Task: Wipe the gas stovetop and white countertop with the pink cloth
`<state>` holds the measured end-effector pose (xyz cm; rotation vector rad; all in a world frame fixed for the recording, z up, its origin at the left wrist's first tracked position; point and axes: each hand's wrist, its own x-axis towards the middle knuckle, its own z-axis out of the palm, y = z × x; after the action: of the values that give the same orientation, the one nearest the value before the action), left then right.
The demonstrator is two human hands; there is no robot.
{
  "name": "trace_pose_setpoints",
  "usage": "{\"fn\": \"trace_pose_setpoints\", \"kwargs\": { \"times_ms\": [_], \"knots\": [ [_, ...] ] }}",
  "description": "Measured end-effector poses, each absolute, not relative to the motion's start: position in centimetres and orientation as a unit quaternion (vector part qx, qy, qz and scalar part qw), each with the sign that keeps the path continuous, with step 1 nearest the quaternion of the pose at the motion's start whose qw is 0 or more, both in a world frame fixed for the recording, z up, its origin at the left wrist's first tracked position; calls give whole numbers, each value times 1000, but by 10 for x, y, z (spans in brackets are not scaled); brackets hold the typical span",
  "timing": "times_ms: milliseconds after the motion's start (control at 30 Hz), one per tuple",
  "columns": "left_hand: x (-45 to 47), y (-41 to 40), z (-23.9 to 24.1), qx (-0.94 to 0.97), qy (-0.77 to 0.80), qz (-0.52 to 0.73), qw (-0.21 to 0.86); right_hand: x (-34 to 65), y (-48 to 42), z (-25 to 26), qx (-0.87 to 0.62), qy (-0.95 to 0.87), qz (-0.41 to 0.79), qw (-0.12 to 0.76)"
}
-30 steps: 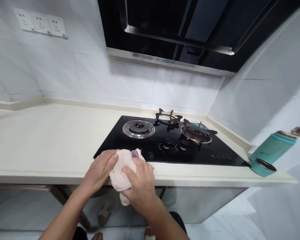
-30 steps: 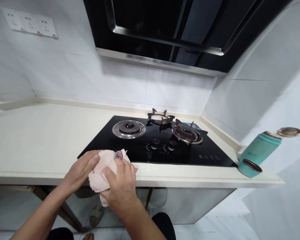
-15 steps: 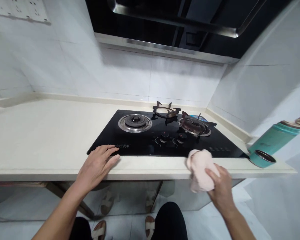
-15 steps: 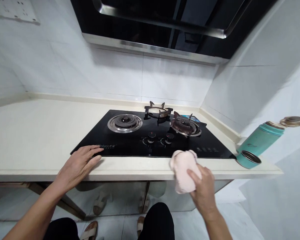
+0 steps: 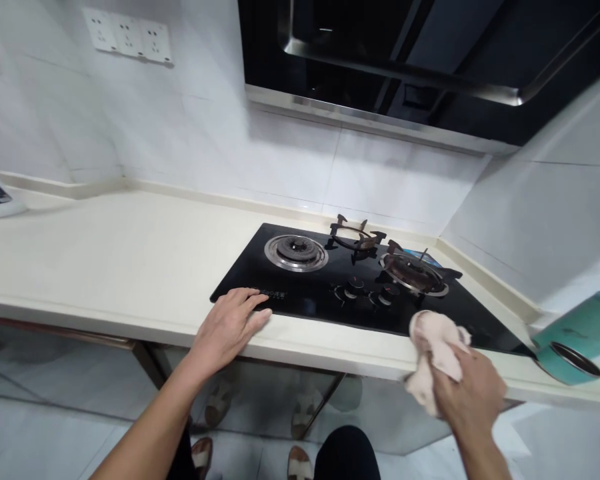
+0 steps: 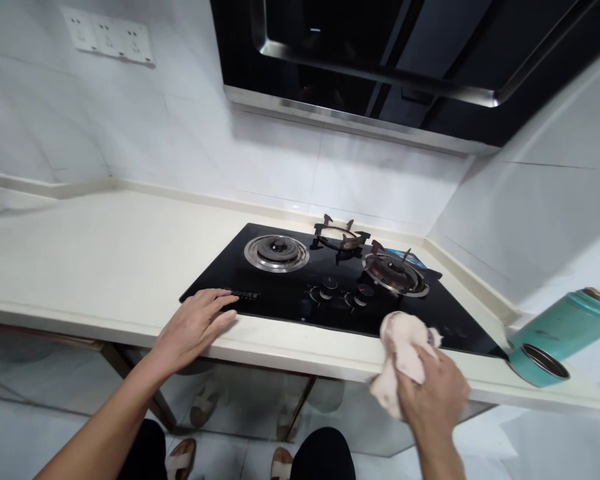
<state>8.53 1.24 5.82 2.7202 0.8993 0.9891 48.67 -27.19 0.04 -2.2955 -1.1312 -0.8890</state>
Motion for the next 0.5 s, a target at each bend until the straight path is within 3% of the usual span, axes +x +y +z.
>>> {"fn": "trace_pose_setpoints", "kwargs": {
  "times_ms": [133, 300, 500],
  "knots": [
    [85, 9, 60, 894, 293, 330, 78, 378, -204, 7, -727, -514, -359, 278],
    [82, 11, 59, 882, 291, 344, 140, 267, -128, 25, -649, -629, -299, 305],
    [76, 14, 60, 818, 291, 430, 247, 256, -105, 51, -552, -731, -193, 352]
  ]
}}
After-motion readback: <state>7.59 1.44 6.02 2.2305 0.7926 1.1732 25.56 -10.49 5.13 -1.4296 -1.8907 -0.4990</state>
